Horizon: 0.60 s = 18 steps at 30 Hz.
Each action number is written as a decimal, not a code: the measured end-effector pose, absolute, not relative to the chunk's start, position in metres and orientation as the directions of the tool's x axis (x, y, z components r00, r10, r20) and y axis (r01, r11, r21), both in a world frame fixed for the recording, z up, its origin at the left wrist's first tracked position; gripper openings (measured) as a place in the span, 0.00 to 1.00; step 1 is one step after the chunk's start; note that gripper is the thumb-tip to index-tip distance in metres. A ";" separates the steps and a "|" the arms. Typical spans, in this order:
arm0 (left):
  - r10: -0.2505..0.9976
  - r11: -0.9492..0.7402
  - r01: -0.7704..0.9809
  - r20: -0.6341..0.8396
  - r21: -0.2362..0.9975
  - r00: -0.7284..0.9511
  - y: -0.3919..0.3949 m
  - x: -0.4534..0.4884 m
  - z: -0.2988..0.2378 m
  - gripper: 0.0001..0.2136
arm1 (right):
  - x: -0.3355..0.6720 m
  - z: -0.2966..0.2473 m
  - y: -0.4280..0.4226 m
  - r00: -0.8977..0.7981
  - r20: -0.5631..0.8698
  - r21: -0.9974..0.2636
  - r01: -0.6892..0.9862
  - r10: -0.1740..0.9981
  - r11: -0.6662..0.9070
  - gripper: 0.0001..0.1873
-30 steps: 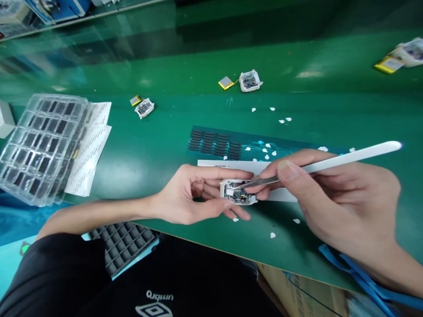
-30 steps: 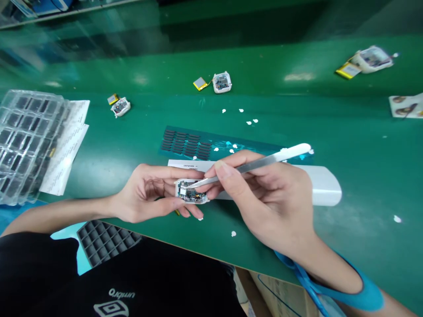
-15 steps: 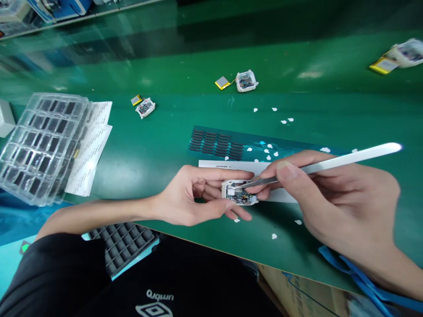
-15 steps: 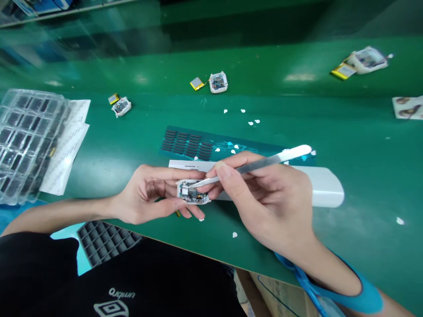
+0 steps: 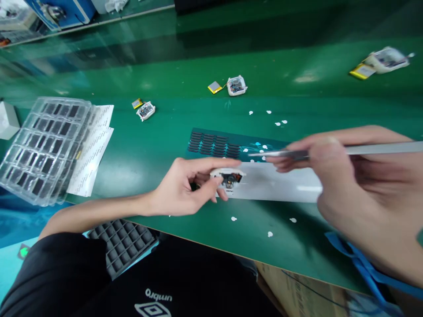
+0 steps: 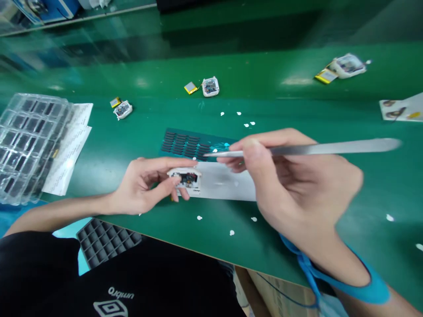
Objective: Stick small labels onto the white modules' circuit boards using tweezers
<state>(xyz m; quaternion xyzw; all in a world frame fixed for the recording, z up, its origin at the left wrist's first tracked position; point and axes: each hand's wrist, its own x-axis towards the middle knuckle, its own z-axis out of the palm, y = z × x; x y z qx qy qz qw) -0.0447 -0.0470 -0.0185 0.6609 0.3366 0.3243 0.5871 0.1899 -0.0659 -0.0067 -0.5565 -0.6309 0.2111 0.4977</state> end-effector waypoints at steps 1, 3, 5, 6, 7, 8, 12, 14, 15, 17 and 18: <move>0.830 -0.173 0.064 0.110 0.983 0.547 -0.040 -0.046 -0.021 0.14 | 0.193 -0.008 -0.060 0.075 0.402 -0.784 0.543 0.912 0.301 0.11; 0.805 -0.360 0.112 0.248 0.926 0.539 -0.023 -0.048 -0.027 0.11 | 0.199 -0.014 -0.050 -0.063 0.393 -0.723 0.595 0.917 0.351 0.11; 0.753 -0.521 0.191 0.342 0.832 0.563 -0.008 -0.049 -0.034 0.09 | 0.203 -0.021 -0.042 -0.148 0.383 -0.700 0.597 0.912 0.391 0.13; 0.721 -0.585 0.229 0.369 0.778 0.586 -0.001 -0.049 -0.037 0.09 | 0.204 -0.024 -0.040 -0.163 0.378 -0.697 0.598 0.911 0.396 0.13; 0.694 -0.633 0.267 0.379 0.727 0.613 0.004 -0.050 -0.040 0.09 | 0.205 -0.027 -0.039 -0.164 0.371 -0.697 0.602 0.914 0.390 0.13; 0.670 -0.669 0.297 0.380 0.681 0.638 0.007 -0.050 -0.043 0.09 | 0.205 -0.029 -0.039 -0.159 0.365 -0.696 0.608 0.917 0.382 0.13; 0.614 -0.734 0.354 0.342 0.580 0.712 0.011 -0.051 -0.052 0.11 | 0.204 -0.033 -0.037 -0.138 0.378 -0.675 0.636 0.916 0.374 0.12; 0.605 -0.743 0.349 0.348 0.571 0.716 0.011 -0.052 -0.054 0.12 | 0.205 -0.034 -0.035 -0.171 0.399 -0.650 0.639 0.901 0.410 0.11; 0.606 -0.743 0.355 0.344 0.568 0.717 0.011 -0.051 -0.054 0.12 | 0.206 -0.035 -0.034 -0.196 0.413 -0.634 0.639 0.889 0.436 0.11; 0.603 -0.743 0.376 0.310 0.554 0.735 0.010 -0.050 -0.052 0.13 | 0.211 -0.037 -0.034 -0.260 0.460 -0.587 0.628 0.849 0.510 0.10; 0.600 -0.743 0.392 0.279 0.542 0.750 0.008 -0.048 -0.051 0.13 | 0.213 -0.038 -0.034 -0.288 0.482 -0.557 0.628 0.827 0.543 0.10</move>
